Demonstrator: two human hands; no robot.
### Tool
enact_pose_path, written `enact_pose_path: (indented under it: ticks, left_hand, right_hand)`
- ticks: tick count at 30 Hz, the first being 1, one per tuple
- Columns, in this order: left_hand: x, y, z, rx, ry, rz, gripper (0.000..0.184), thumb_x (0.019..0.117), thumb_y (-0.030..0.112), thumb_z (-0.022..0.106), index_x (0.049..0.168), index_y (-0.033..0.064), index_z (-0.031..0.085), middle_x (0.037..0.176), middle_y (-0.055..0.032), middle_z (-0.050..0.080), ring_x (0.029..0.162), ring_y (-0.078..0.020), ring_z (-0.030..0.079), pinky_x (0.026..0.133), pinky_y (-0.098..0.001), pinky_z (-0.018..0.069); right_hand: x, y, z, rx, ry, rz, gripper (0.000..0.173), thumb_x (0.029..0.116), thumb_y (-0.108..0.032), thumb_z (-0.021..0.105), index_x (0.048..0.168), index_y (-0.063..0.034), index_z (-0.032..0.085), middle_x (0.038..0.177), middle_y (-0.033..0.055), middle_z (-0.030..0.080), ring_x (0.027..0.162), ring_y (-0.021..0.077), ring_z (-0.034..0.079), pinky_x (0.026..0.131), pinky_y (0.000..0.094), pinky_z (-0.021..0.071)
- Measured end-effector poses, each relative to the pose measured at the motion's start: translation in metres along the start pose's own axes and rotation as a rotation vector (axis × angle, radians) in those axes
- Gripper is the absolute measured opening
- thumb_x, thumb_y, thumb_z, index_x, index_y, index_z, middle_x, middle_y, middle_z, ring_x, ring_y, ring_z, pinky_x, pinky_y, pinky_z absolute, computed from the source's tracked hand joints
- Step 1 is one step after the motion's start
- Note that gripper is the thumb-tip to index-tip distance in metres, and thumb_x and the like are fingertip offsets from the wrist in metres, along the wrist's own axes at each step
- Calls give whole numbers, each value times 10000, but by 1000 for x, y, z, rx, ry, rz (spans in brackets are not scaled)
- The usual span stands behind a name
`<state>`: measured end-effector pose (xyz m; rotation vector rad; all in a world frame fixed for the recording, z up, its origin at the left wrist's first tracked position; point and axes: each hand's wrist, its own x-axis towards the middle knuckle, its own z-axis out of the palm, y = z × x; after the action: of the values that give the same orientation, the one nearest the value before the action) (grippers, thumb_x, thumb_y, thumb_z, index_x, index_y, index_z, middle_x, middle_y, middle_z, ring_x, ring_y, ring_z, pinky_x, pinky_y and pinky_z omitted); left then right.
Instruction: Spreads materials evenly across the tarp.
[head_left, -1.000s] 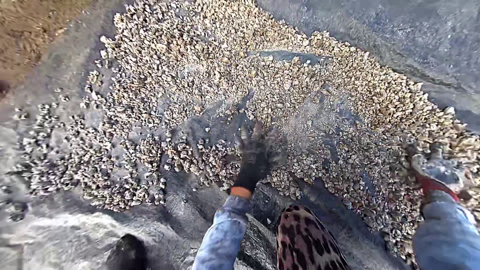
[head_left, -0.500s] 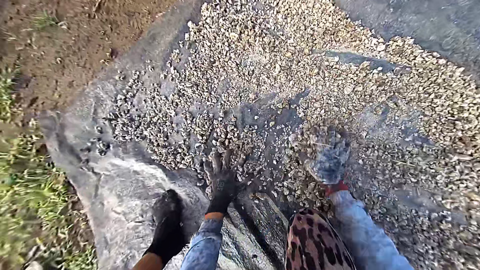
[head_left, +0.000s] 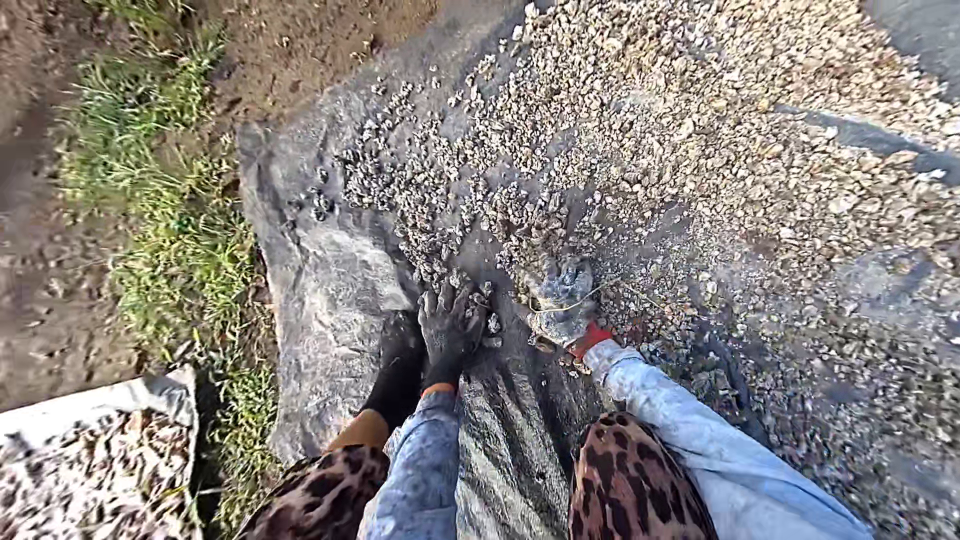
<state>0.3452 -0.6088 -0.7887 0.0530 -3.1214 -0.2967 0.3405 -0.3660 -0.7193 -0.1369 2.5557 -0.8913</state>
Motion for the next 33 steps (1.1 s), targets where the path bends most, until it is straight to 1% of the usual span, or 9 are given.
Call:
enact_pose_path:
  ticks: [3, 6, 10, 12, 15, 18, 24, 27, 33]
  left_hand:
    - [-34, 5, -6, 31, -18, -74, 582, 1029, 548, 420, 1567, 327, 431, 1687, -67, 292, 1572, -373, 177, 1242, -637, 150]
    - [-61, 13, -11, 45, -79, -190, 604, 1054, 537, 362, 1612, 306, 347, 1706, -84, 237, 1565, -412, 188, 1230, -651, 192]
    - [-52, 6, -7, 4, -116, -265, 659, 1036, 608, 355, 1612, 287, 345, 1712, -119, 201, 1555, -468, 155, 1209, -703, 149]
    - [-39, 14, -9, 1, -136, -296, 721, 1045, 610, 313, 1643, 210, 261, 1711, -214, 101, 1554, -514, 61, 1197, -739, 71]
    - [-26, 53, -16, -67, -22, -67, 774, 991, 653, 423, 1624, 218, 324, 1709, -236, 68, 1550, -529, -23, 1175, -770, 2]
    - [-5, 92, 3, -91, -10, 219, 754, 876, 742, 561, 1541, 404, 452, 1709, -100, 216, 1559, -494, 51, 1166, -784, 23]
    - [85, 67, 11, -129, -47, 89, 542, 1022, 602, 393, 1526, 416, 470, 1698, -7, 270, 1569, -417, 144, 1189, -737, 59]
    - [75, 44, 12, -80, 6, 118, 521, 1062, 542, 321, 1533, 374, 470, 1670, -45, 338, 1555, -371, 238, 1216, -686, 117]
    - [2, 3, -5, -13, -78, 235, 588, 1073, 487, 297, 1614, 261, 342, 1706, -82, 236, 1573, -419, 132, 1157, -788, 115]
  right_hand:
    - [25, -13, 55, -172, 92, -317, 732, 897, -629, 631, 1557, -378, 438, 1692, 123, 266, 1547, 476, 161, 1169, 778, 84]
    - [7, -2, 69, -177, -2, -433, 765, 856, -629, 676, 1551, -424, 430, 1717, 62, 214, 1569, 459, 62, 1166, 789, 12]
    - [-77, 65, 45, 69, -161, -275, 615, 973, -337, 685, 1505, -84, 511, 1602, 208, 409, 1517, 405, 307, 1252, 565, 180]
    - [-101, 82, 24, -96, -10, -297, 705, 915, -534, 651, 1526, -210, 516, 1641, 223, 336, 1534, 492, 203, 1229, 673, 65]
    - [-124, 124, -28, -397, 349, -233, 708, 881, -752, 509, 1491, -392, 531, 1641, 139, 380, 1504, 539, 254, 1122, 832, 130]
    - [-118, 168, -39, -392, 404, 97, 863, 864, -829, 461, 1605, -405, 327, 1728, 124, 137, 1573, 465, 72, 1162, 807, 22]
    - [-61, 98, 19, -356, 420, 16, 880, 916, -745, 492, 1591, -188, 404, 1683, 180, 266, 1560, 433, 186, 1216, 714, 103]
    - [-45, 62, 58, -338, 408, -167, 821, 891, -701, 580, 1568, -258, 441, 1673, 166, 296, 1559, 426, 190, 1222, 698, 110]
    - [-101, 28, 80, -272, 47, -297, 715, 905, -673, 570, 1532, -338, 495, 1660, 119, 349, 1535, 477, 226, 1197, 747, 75]
